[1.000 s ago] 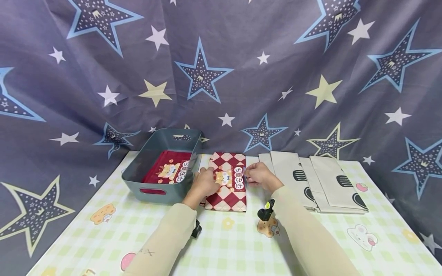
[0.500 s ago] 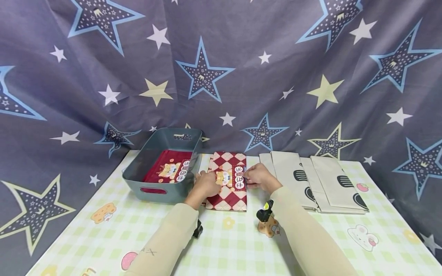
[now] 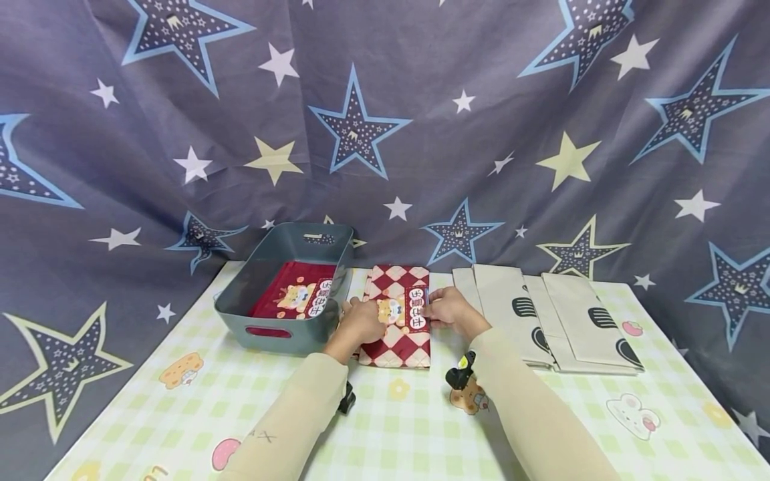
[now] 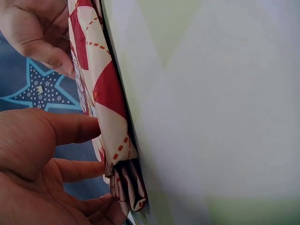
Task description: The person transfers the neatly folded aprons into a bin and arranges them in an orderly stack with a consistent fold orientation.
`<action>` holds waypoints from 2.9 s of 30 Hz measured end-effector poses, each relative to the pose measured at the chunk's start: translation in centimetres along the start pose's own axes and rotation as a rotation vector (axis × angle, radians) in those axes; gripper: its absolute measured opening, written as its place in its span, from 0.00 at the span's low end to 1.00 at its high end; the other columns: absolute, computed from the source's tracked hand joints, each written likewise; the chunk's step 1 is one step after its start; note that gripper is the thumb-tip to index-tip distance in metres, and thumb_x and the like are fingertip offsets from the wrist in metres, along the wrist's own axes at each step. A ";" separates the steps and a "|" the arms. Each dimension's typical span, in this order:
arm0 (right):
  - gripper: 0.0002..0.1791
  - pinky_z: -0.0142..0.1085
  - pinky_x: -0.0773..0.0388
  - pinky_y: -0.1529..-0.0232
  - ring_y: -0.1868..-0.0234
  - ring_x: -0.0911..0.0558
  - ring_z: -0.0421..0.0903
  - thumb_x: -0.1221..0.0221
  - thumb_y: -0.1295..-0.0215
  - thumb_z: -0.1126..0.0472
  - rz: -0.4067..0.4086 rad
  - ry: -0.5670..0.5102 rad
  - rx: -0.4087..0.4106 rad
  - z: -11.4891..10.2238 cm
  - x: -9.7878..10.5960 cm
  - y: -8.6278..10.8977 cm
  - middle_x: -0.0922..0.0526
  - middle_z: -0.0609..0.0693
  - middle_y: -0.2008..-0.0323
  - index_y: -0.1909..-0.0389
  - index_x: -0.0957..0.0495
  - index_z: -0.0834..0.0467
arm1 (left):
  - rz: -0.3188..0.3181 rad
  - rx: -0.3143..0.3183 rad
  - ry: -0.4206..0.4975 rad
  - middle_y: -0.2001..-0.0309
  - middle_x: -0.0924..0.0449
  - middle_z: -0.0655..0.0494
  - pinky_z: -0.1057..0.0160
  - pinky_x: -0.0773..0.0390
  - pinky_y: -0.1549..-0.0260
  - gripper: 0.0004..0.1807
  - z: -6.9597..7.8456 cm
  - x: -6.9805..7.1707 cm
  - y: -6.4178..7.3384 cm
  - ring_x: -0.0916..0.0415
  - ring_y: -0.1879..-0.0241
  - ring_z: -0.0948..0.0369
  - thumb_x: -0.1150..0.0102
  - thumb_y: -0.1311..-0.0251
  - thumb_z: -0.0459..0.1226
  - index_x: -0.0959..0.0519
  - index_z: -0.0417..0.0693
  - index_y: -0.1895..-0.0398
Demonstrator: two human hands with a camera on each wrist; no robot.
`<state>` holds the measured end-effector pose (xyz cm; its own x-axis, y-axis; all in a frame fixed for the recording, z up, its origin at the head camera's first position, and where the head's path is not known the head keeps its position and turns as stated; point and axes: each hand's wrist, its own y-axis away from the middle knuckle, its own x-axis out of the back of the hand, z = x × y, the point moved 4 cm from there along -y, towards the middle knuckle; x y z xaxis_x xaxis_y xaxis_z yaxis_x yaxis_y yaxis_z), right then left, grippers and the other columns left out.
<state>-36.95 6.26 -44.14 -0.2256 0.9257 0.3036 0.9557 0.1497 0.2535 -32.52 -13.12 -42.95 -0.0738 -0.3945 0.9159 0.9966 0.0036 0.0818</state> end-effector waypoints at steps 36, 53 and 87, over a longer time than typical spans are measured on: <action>0.34 0.36 0.20 0.72 0.64 0.17 0.49 0.39 0.42 0.79 0.046 -0.043 0.082 -0.1 0.5 0.5 0.18 0.60 0.54 0.33 0.30 0.60 | 0.068 0.064 0.277 0.36 0.31 0.31 0.42 0.27 0.39 0.41 0.1 0.3 -0.7 0.32 0.39 0.36 0.36 0.47 0.27 0.35 0.40 0.25; 0.34 0.37 0.19 0.67 0.60 0.18 0.50 0.39 0.40 0.78 0.049 -0.105 0.086 0.5 1.2 0.4 0.21 0.60 0.51 0.32 0.30 0.58 | 0.025 0.142 0.856 0.44 0.27 0.35 0.62 0.21 0.70 0.44 -0.7 0.2 -1.4 0.27 0.60 0.53 0.38 0.53 0.19 0.37 0.32 0.27; 0.33 0.40 0.15 0.63 0.62 0.15 0.47 0.38 0.39 0.77 -0.014 -0.262 0.113 0.7 3.2 1.2 0.18 0.59 0.48 0.32 0.32 0.64 | -0.097 0.144 1.190 0.39 0.22 0.39 0.60 0.22 0.66 0.36 -0.1 0.3 -1.1 0.20 0.60 0.58 0.40 0.41 0.21 0.34 0.41 0.28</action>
<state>-36.42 9.65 -43.52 -0.1968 0.9792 0.0496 0.9710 0.1877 0.1478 -33.67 -13.32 -42.81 0.0066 -0.9996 -0.0272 0.9701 -0.0002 0.2428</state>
